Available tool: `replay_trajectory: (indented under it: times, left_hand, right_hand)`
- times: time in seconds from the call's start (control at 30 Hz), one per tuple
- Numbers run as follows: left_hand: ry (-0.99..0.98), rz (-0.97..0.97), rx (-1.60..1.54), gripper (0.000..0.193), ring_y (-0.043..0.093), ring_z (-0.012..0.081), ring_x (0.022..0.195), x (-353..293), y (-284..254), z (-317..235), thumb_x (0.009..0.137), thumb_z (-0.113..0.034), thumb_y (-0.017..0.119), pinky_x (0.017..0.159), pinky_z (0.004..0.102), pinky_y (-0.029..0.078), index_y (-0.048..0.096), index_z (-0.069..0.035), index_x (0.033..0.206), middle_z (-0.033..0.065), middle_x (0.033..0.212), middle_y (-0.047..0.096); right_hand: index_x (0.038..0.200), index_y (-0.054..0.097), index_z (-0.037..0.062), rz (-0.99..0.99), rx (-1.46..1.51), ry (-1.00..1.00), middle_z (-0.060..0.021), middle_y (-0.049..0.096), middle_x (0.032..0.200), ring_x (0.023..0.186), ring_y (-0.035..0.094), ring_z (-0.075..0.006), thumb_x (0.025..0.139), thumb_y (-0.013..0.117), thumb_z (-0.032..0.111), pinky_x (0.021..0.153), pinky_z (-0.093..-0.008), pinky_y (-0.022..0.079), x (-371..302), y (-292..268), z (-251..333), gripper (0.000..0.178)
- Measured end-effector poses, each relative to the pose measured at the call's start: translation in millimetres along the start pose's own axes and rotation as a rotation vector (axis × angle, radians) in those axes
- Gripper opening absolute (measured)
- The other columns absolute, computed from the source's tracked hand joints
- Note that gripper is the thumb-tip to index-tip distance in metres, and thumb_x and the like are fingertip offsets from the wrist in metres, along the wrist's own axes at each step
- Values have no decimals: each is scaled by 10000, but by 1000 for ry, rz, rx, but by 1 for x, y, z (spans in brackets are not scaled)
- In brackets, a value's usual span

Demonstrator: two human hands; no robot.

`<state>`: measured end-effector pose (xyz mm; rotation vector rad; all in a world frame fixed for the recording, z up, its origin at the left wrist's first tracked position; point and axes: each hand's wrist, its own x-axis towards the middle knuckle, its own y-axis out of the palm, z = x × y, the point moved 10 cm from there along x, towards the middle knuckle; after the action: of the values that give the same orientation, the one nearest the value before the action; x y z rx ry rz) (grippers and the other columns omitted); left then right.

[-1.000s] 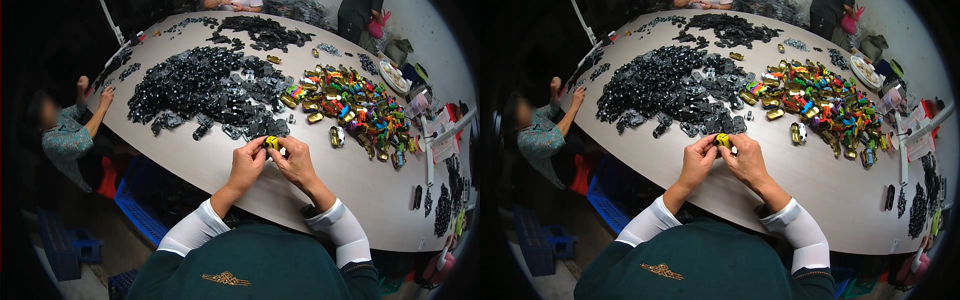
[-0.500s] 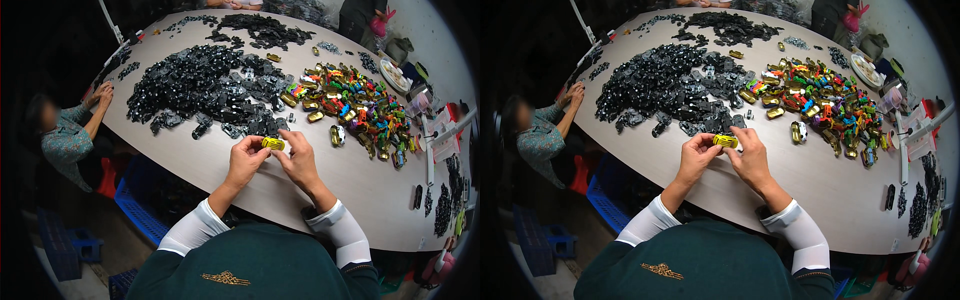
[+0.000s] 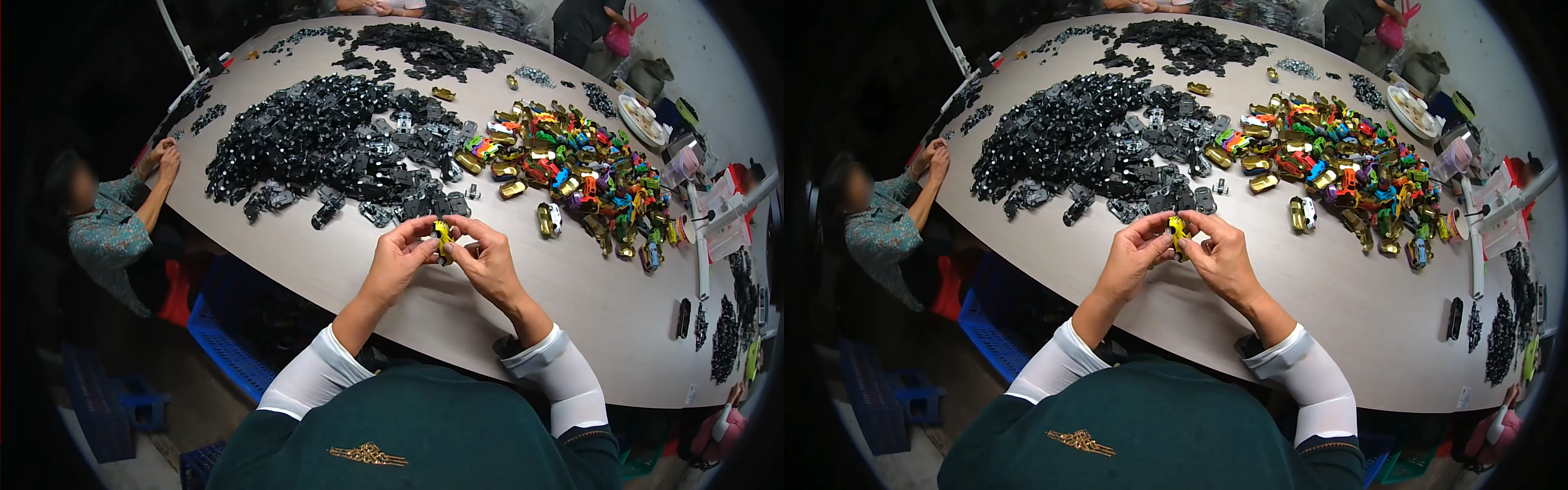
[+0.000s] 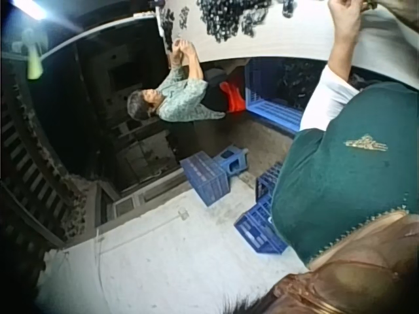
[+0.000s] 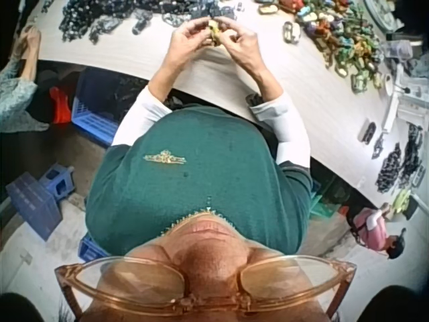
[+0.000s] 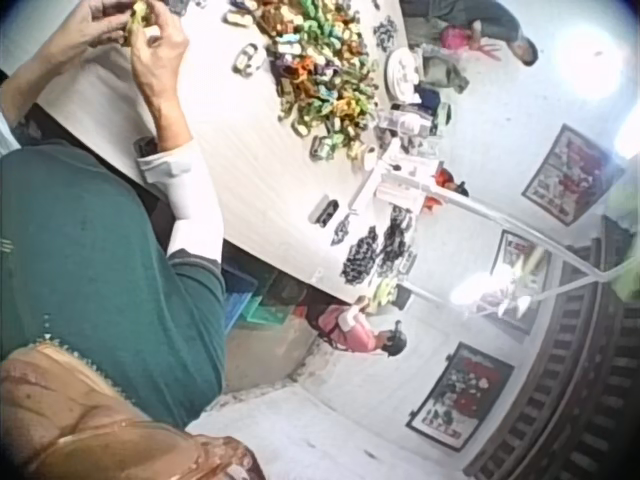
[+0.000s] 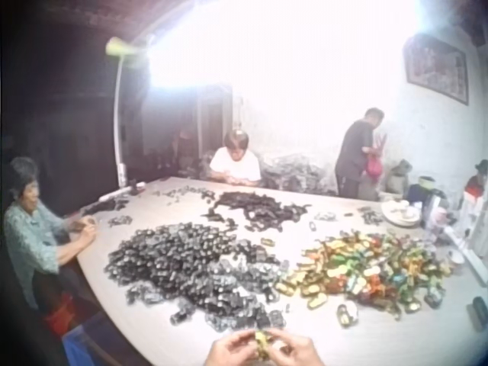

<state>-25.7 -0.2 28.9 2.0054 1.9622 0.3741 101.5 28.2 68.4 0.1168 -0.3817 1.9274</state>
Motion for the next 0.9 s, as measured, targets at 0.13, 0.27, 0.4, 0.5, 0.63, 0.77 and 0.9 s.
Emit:
replay_trajectory:
  times: [0.13, 0.27, 0.4, 0.5, 0.63, 0.77, 0.9]
  left_hand:
    - [-48, 59, -53, 321, 636, 126, 975, -1, 2, 1, 933, -35, 574, 809, 268, 553, 553, 12, 1249, 86, 1132, 644]
    - [-65, 25, -103, 320, 638, 135, 979, -3, -2, 4, 927, -29, 581, 823, 270, 549, 558, 15, 1243, 90, 1132, 648]
    - [-50, 30, -110, 320, 642, 139, 971, -2, 1, 2, 918, -18, 590, 830, 275, 547, 566, 23, 1234, 98, 1121, 653]
    - [20, 58, -98, 324, 647, 127, 942, -2, 5, -6, 904, -9, 607, 827, 262, 540, 581, 32, 1224, 102, 1093, 665]
    - [105, 15, 41, 323, 646, 119, 926, 0, 2, -11, 884, 1, 629, 825, 241, 528, 601, 44, 1203, 102, 1062, 678]
    - [118, -42, 173, 315, 641, 117, 929, -5, 2, -18, 874, 12, 636, 823, 236, 524, 618, 44, 1187, 92, 1053, 683]
    - [182, -92, 327, 323, 631, 111, 930, -7, -2, -21, 861, 33, 643, 816, 236, 524, 626, 37, 1183, 79, 1063, 675]
  right_hand:
    - [1139, 637, 25, -23, -19, -35, -25, 568, 839, 533, 432, -16, 791, 658, 5, 468, -188, 367, -1, 1, 10, 349]
    - [1098, 637, 22, -12, -71, 13, -44, 580, 841, 545, 461, -49, 772, 648, 13, 485, -212, 393, -2, 1, 19, 326]
    - [1094, 635, 40, 18, -278, -130, -94, 597, 856, 573, 521, -152, 765, 650, 40, 499, -267, 431, -2, 4, 34, 329]
    - [1102, 634, 53, 30, -337, -191, -120, 606, 874, 623, 564, -219, 771, 649, 48, 528, -301, 460, -3, 5, 42, 332]
    - [1147, 631, 66, 36, -351, -221, -128, 614, 894, 688, 610, -250, 788, 637, 27, 580, -319, 498, -4, 7, 47, 361]
    - [1188, 622, 68, 40, -356, -247, -132, 621, 906, 725, 633, -257, 799, 627, -4, 605, -323, 520, -6, 7, 46, 395]
    - [1188, 619, 57, -44, -332, -286, -136, 625, 910, 721, 633, -257, 791, 643, -21, 597, -322, 518, -10, 6, 46, 406]
